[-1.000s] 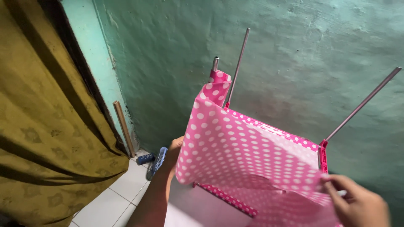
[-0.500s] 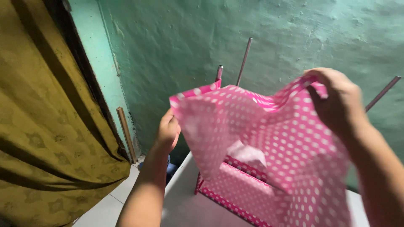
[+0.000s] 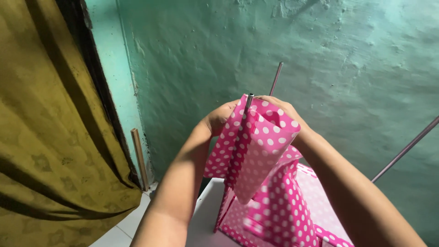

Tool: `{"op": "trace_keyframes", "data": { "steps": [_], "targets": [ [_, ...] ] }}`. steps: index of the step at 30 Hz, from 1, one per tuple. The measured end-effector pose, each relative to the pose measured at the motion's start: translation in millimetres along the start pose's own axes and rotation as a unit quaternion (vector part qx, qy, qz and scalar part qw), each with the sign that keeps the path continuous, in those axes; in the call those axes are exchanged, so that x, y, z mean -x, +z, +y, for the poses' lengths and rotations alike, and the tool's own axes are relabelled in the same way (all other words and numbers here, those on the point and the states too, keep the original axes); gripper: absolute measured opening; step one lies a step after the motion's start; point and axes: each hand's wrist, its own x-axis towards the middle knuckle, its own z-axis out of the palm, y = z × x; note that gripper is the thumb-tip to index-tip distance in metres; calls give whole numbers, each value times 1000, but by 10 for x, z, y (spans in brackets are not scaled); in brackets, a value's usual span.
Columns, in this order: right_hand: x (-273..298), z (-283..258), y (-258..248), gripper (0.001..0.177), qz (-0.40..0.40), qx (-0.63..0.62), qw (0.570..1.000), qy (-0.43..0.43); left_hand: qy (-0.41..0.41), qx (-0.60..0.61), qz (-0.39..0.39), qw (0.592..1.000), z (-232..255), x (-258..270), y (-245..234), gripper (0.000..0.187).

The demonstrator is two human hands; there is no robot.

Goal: The person assembles a pink polka-dotted storage cabinet by inserting metal poles into a fabric frame, attaching vertical supports, and securing the structure with plastic connectors. The person handles fabric panels, metal poles, and pink plastic clips to build the cabinet on a white table.

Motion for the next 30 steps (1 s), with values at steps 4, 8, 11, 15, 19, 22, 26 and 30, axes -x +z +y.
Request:
{"op": "trace_keyframes", "data": {
  "steps": [4, 8, 11, 15, 19, 22, 26, 30],
  "targets": [
    [157, 58, -88, 59, 55, -12, 992, -110, -56, -64, 31, 996, -40, -74, -56, 50],
    [428, 227, -457, 29, 186, -68, 979, -56, 15, -122, 223, 967, 60, 6, -348, 45],
    [694, 457, -720, 16, 226, -49, 973, -11, -26, -117, 375, 919, 235, 232, -784, 43],
    [952, 862, -805, 18, 246, -65, 965, 57, 177, -131, 512, 830, 300, 479, -1277, 33],
    [1044, 1229, -699, 21, 239, -44, 966, 94, 302, -192, 681, 639, 322, 557, -1503, 28],
    [1003, 1438, -579, 21, 241, -18, 965, 105, 301, -255, 688, 609, 257, 501, -1512, 28],
    [826, 1691, -441, 24, 235, -29, 966, 101, 254, -205, 578, 748, -86, 210, -1456, 32],
    [626, 1918, -307, 29, 255, -2, 954, 155, 249, -84, 415, 871, -403, -235, -1458, 41]
  ]
}}
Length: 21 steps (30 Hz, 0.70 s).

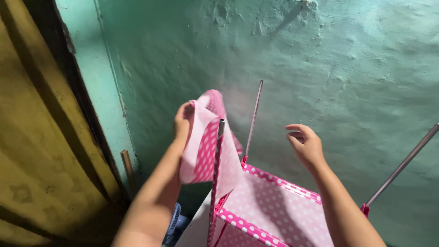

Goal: The person assembles a pink polka-dotted storage cabinet by inserting metal poles into a fabric frame, attaching vertical supports, and securing the structure with plastic connectors. The person handles fabric panels, metal poles, and pink plastic clips to build the cabinet on a white table.

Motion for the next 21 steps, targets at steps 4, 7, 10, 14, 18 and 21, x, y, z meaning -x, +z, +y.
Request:
{"op": "trace_keyframes", "data": {
  "steps": [4, 7, 10, 14, 18, 21],
  "targets": [
    [-200, 89, 211, 46, 35, 31, 999, -4, -49, 50, -204, 976, -109, -15, 308, 38],
    [-361, 115, 327, 62, 9, -11, 1000, -17, -65, -15, -295, 953, 27, 20, 501, 43],
    [-435, 123, 438, 76, -30, -9, 998, -49, -100, 18, -294, 950, 154, 117, 671, 40],
    [-389, 81, 458, 24, 78, 317, 945, -13, -127, 36, -292, 947, 363, 282, 717, 54],
    [-591, 17, -205, 24, 212, 471, 836, -184, -89, -116, -156, 977, 847, 347, 602, 42],
    [-894, 31, -901, 22, 294, 583, 724, -222, 56, -116, -93, 987, 1316, 700, 495, 39]
  ]
}}
